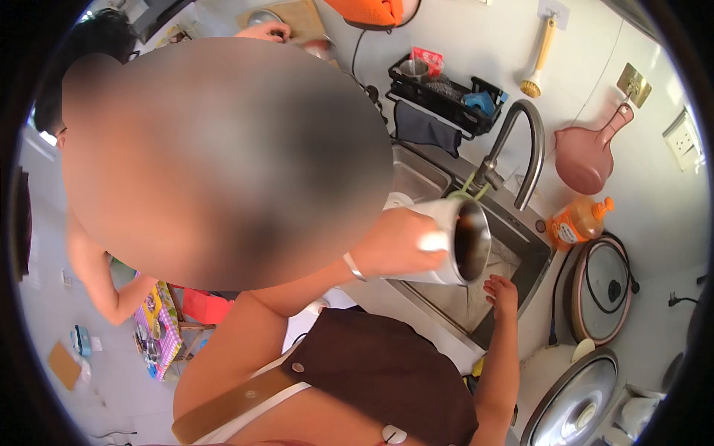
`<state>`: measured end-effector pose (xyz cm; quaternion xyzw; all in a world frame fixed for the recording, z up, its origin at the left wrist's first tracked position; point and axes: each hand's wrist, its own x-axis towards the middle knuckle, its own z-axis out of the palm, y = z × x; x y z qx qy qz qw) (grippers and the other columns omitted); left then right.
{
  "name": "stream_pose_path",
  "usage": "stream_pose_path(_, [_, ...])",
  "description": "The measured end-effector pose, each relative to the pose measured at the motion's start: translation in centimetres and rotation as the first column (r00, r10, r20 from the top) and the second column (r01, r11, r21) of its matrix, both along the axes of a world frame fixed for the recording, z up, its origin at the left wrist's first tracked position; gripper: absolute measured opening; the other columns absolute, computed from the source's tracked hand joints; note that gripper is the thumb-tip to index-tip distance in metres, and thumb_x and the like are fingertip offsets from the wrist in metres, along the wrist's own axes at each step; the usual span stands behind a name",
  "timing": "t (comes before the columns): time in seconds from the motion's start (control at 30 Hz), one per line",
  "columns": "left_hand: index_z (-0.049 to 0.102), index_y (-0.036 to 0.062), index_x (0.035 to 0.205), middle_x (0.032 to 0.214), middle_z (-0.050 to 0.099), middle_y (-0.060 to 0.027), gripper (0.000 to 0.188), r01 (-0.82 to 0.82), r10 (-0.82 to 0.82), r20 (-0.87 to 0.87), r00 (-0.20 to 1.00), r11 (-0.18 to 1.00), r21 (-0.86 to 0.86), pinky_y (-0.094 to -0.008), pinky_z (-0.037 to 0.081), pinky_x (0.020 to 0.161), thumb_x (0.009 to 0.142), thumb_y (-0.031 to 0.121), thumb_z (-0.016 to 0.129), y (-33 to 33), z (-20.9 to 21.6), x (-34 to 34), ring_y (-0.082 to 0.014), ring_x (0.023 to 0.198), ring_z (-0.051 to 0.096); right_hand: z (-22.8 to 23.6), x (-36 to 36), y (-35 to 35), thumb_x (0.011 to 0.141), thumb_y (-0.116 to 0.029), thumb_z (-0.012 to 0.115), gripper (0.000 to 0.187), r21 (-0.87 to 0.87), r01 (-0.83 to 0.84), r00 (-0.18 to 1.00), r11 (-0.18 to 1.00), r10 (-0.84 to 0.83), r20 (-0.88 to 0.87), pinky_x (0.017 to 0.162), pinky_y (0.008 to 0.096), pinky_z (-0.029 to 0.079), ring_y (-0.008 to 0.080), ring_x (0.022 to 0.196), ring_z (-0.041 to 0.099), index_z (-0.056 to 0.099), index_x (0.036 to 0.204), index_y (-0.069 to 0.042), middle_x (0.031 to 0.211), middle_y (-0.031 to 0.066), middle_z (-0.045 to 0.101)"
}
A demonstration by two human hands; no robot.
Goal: The person fills a carafe with water at a sink, wipes the lid and exterior of the carafe with a cloth, and then moves the carafe to a counter and places it inside a plastic bag.
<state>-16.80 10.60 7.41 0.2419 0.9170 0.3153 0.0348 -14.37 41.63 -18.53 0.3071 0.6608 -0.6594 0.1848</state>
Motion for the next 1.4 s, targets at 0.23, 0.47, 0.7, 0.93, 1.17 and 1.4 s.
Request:
stream_pose_path(0.23, [0.062, 0.0023, 0.07, 0.058, 0.055, -0.0104, 0.031, -0.163, 0.089, 0.145, 0.985, 0.743, 0.65, -0.0304, 0.041, 0.048, 0.064, 0.031, 0.071, -11.1, -4.5, 5.0, -0.0242, 0.051, 0.055, 0.1, -4.5, -5.0, 0.078, -0.016, 0.062, 0.025, 0.641, -0.283, 0.833, 0.713, 0.514, -0.204, 0.076, 0.0368, 0.048, 0.031, 0.088, 0.063, 0.063, 0.097, -0.001, 0.09, 0.018, 0.065])
stream_pose_path(0.47, [0.064, -0.0068, 0.079, 0.067, 0.062, -0.0115, 0.046, -0.377, 0.246, 0.286, 0.926, 0.567, 0.732, -0.026, 0.044, 0.055, 0.06, 0.035, 0.071, -17.2, -9.9, 12.0, -0.0178, 0.058, 0.06, 1.4, -12.1, -15.0, 0.077, -0.015, 0.06, 0.026, 0.814, -0.322, 0.513, 0.484, 0.812, -0.28, 0.079, 0.0401, 0.048, 0.0332, 0.09, 0.06, 0.062, 0.101, -0.005, 0.095, 0.0146, 0.064])
stream_pose_path(0.7, [0.065, -0.0051, 0.075, 0.072, 0.064, -0.0084, 0.043, -0.501, 0.419, 0.299, 0.857, 0.548, 0.669, -0.0277, 0.044, 0.061, 0.062, 0.035, 0.072, -20.0, -13.4, 16.5, -0.0167, 0.065, 0.059, -1.8, -15.6, -25.8, 0.074, -0.018, 0.063, 0.056, 0.898, -0.415, 0.272, 0.147, 0.962, -0.031, 0.095, 0.0415, 0.041, 0.0364, 0.116, 0.044, 0.046, 0.126, -0.01, 0.131, 0.019, 0.043])
stream_pose_path(0.93, [0.059, -0.0014, 0.074, 0.061, 0.051, -0.0068, 0.039, -0.477, 0.329, 0.349, 0.877, 0.529, 0.701, -0.0287, 0.036, 0.051, 0.068, 0.034, 0.074, -19.4, -11.6, 15.1, -0.0152, 0.055, 0.051, -0.8, -15.7, -30.6, 0.061, -0.018, 0.069, 0.081, 0.89, -0.44, 0.197, -0.115, 0.955, 0.221, 0.093, 0.0437, 0.044, 0.0357, 0.123, 0.037, 0.036, 0.134, -0.01, 0.135, 0.0165, 0.035])
stream_pose_path(1.17, [0.059, -0.0005, 0.073, 0.06, 0.052, -0.0045, 0.033, -0.465, 0.312, 0.347, 0.884, 0.515, 0.721, -0.0269, 0.035, 0.051, 0.07, 0.03, 0.071, -18.8, -11.6, 14.9, -0.0125, 0.055, 0.049, -3.3, -16.9, -30.3, 0.054, -0.019, 0.071, 0.081, 0.913, -0.398, 0.216, -0.087, 0.959, 0.185, 0.088, 0.0432, 0.047, 0.0338, 0.112, 0.046, 0.04, 0.125, 0.002, 0.122, 0.0166, 0.045])
stream_pose_path(1.4, [0.064, 0.0, 0.081, 0.078, 0.064, -0.0096, 0.035, -0.561, 0.34, 0.446, 0.828, 0.483, 0.673, -0.0306, 0.047, 0.067, 0.059, 0.023, 0.079, -19.0, -13.2, 15.0, -0.0188, 0.072, 0.06, 0.9, -19.0, -26.3, 0.071, -0.015, 0.056, 0.057, -0.095, -0.478, 0.819, 0.873, 0.404, -0.408, 0.078, 0.0343, 0.051, 0.0216, 0.093, 0.061, 0.047, 0.127, -0.007, 0.112, 0.0067, 0.059])
